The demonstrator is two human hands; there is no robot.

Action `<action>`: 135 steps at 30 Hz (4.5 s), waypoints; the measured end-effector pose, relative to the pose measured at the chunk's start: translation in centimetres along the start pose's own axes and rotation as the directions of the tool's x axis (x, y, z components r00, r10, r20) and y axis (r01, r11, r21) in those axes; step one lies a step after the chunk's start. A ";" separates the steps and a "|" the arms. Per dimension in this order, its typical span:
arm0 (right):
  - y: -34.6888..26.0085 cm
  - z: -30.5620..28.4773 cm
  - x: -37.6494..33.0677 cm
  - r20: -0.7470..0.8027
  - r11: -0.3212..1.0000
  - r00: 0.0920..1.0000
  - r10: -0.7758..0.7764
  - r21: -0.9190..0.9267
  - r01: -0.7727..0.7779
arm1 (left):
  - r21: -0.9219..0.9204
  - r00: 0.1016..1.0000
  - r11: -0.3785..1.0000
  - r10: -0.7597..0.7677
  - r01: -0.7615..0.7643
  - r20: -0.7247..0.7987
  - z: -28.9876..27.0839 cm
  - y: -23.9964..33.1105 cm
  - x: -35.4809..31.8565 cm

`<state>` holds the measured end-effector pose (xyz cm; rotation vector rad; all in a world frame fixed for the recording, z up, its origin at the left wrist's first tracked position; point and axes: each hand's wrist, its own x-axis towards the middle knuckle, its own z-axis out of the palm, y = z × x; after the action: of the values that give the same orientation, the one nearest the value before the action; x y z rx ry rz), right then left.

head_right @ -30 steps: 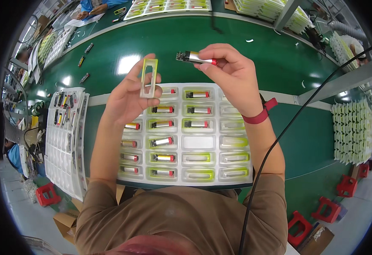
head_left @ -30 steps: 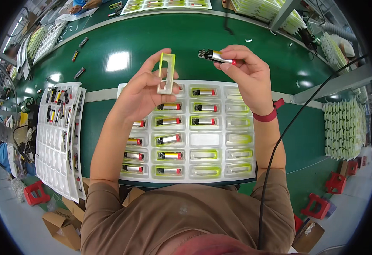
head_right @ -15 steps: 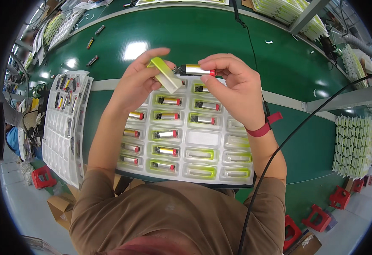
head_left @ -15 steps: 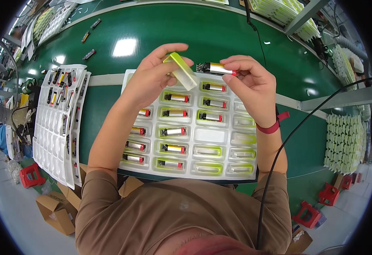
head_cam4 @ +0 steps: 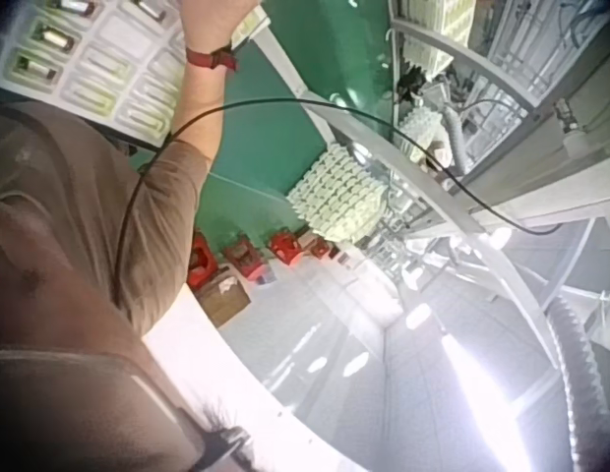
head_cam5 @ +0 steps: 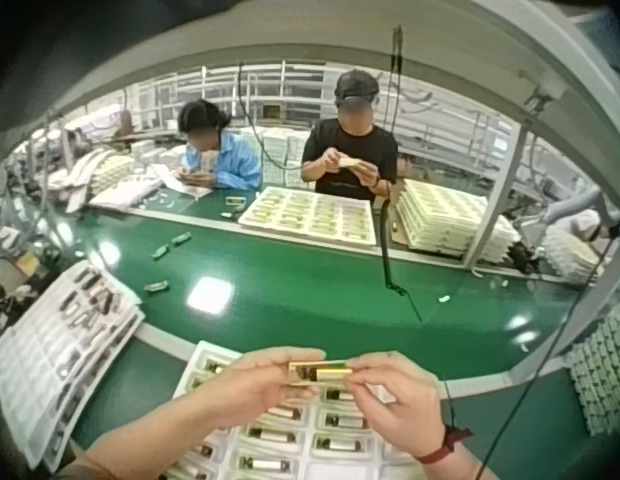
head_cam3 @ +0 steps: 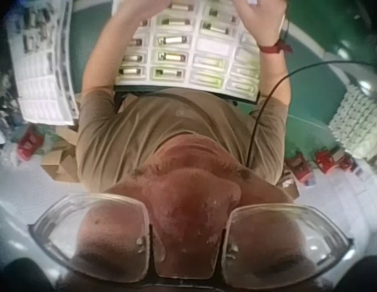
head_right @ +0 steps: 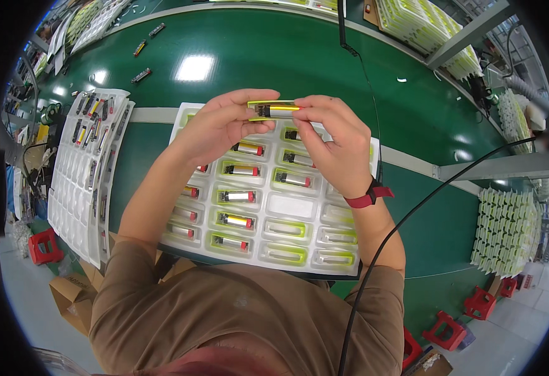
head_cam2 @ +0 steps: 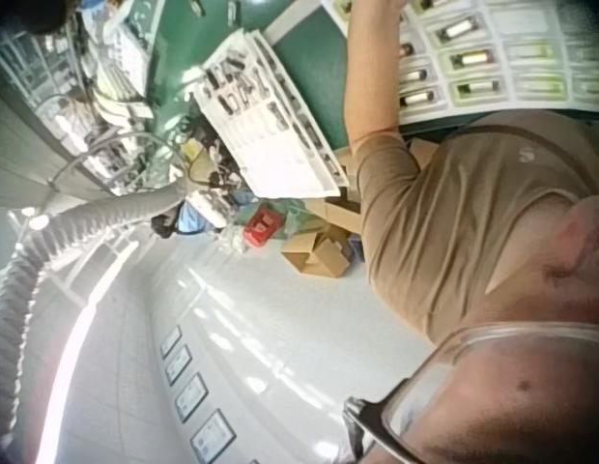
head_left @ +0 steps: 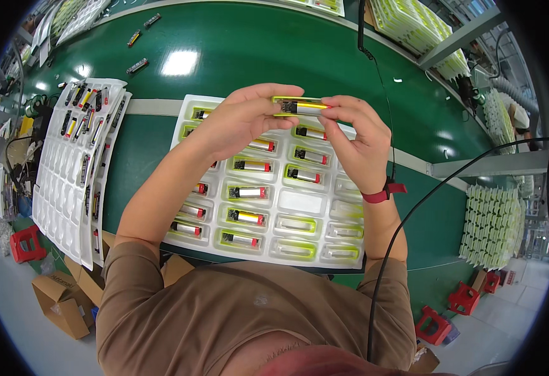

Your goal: Inserting small batteries into plastic cases, placing them into trays, and packing trays into shipping boxes.

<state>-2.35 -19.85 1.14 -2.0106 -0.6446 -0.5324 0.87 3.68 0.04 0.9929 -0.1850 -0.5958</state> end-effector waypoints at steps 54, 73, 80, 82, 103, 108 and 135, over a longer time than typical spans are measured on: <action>-2.6 2.3 -1.3 0.359 0.818 0.925 -0.122 -0.492 0.298 | 0.860 0.778 -0.330 0.382 -0.390 0.499 -0.2 -1.2 -1.8; -0.7 1.6 -0.6 0.060 0.986 0.995 0.082 0.139 -0.090 | 0.809 0.757 0.167 0.496 -0.564 0.426 0.7 0.9 -1.6; -0.2 1.4 -0.6 0.093 0.998 0.996 0.015 0.055 -0.020 | 0.826 0.794 0.189 0.452 -0.530 0.406 0.0 0.0 -1.2; -0.2 1.0 -0.6 0.081 0.997 0.996 0.030 0.070 -0.036 | 0.831 0.828 0.227 0.397 -0.508 0.397 0.2 0.6 -1.3; -0.6 -3.1 -7.3 0.169 0.788 0.914 0.369 0.464 -0.405 | 0.572 0.991 0.809 0.113 -0.133 0.071 6.2 -3.3 -2.3; -0.1 -1.8 -6.6 0.038 0.800 0.925 0.379 0.489 -0.348 | 0.503 0.981 0.845 0.193 -0.181 0.028 6.6 -4.3 -1.3; -3.0 -3.4 -3.3 -0.176 0.978 0.978 -0.115 0.150 0.142 | 0.665 0.878 0.596 0.432 -0.449 0.206 9.7 -0.8 -2.0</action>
<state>-7.14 -22.25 2.69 -1.7592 -0.6952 -0.6954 -5.07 -2.61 4.86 1.6140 -0.7047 -0.0421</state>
